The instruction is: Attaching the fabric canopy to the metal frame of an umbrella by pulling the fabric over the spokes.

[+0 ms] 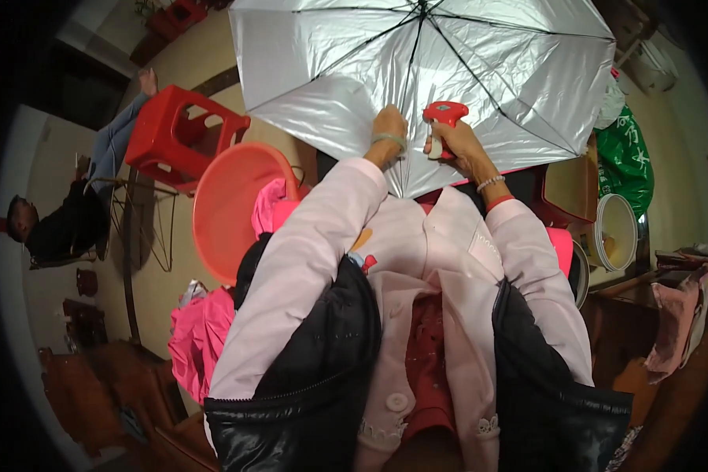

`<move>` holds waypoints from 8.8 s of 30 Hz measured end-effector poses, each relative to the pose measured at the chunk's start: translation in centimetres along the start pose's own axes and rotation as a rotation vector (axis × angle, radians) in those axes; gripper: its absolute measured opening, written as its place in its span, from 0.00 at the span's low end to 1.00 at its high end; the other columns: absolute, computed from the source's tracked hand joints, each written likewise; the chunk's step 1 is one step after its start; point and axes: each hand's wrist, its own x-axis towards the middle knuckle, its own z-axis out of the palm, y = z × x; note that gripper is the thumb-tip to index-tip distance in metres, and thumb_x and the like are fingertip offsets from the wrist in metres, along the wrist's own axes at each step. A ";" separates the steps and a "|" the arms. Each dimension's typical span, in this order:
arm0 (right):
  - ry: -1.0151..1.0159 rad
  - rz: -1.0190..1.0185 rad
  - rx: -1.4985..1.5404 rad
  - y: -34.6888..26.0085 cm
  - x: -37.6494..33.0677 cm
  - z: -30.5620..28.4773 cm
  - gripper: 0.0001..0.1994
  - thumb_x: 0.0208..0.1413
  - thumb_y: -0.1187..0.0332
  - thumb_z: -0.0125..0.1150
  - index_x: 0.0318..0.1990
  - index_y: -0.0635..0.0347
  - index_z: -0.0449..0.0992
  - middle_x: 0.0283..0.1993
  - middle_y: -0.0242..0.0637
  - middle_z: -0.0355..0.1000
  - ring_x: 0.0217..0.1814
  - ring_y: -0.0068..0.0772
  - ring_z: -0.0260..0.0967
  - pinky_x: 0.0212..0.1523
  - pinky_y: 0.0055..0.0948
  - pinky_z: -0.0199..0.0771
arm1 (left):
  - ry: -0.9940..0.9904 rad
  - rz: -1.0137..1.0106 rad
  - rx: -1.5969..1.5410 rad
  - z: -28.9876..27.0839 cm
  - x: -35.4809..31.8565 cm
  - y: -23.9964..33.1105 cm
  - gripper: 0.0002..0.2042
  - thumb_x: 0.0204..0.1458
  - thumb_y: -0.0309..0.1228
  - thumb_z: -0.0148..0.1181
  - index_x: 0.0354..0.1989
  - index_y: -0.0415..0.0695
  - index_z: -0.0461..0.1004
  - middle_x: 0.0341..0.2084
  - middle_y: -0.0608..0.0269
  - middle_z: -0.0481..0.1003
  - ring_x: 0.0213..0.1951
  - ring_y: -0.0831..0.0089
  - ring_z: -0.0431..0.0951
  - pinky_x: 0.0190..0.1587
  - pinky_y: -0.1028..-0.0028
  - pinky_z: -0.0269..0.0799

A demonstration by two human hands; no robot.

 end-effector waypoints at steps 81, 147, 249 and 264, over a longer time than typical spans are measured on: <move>-0.253 0.195 0.360 0.7 0.2 -0.2 0.09 0.51 0.72 0.47 0.39 0.67 0.64 0.28 0.45 0.70 0.28 0.39 0.72 0.30 0.40 0.77 | -0.483 -0.178 -0.789 -1.9 -0.8 -0.2 0.07 0.45 0.22 0.47 0.22 0.32 0.71 0.11 0.55 0.70 0.09 0.68 0.69 0.12 0.71 0.65; -0.304 0.172 0.319 2.4 1.9 -0.9 0.13 0.51 0.71 0.47 0.42 0.70 0.64 0.33 0.47 0.70 0.28 0.37 0.71 0.32 0.33 0.75 | -0.379 -0.113 -0.594 -1.5 -1.0 0.4 0.08 0.44 0.24 0.47 0.23 0.33 0.72 0.11 0.55 0.72 0.10 0.68 0.73 0.15 0.70 0.70; 0.036 0.001 0.105 -0.9 -0.9 -0.9 0.10 0.51 0.69 0.50 0.39 0.63 0.64 0.23 0.38 0.69 0.20 0.29 0.68 0.18 0.28 0.70 | -0.144 -0.042 0.075 -0.3 0.2 1.0 0.11 0.43 0.34 0.54 0.29 0.39 0.73 0.32 0.46 0.74 0.37 0.53 0.75 0.40 0.63 0.70; -0.018 0.111 0.012 0.3 0.9 1.5 0.10 0.50 0.69 0.48 0.37 0.66 0.65 0.23 0.41 0.70 0.20 0.33 0.70 0.19 0.30 0.70 | -0.190 -0.313 -0.723 1.0 -0.1 -0.3 0.09 0.46 0.21 0.44 0.31 0.34 0.72 0.17 0.52 0.73 0.15 0.67 0.75 0.18 0.70 0.69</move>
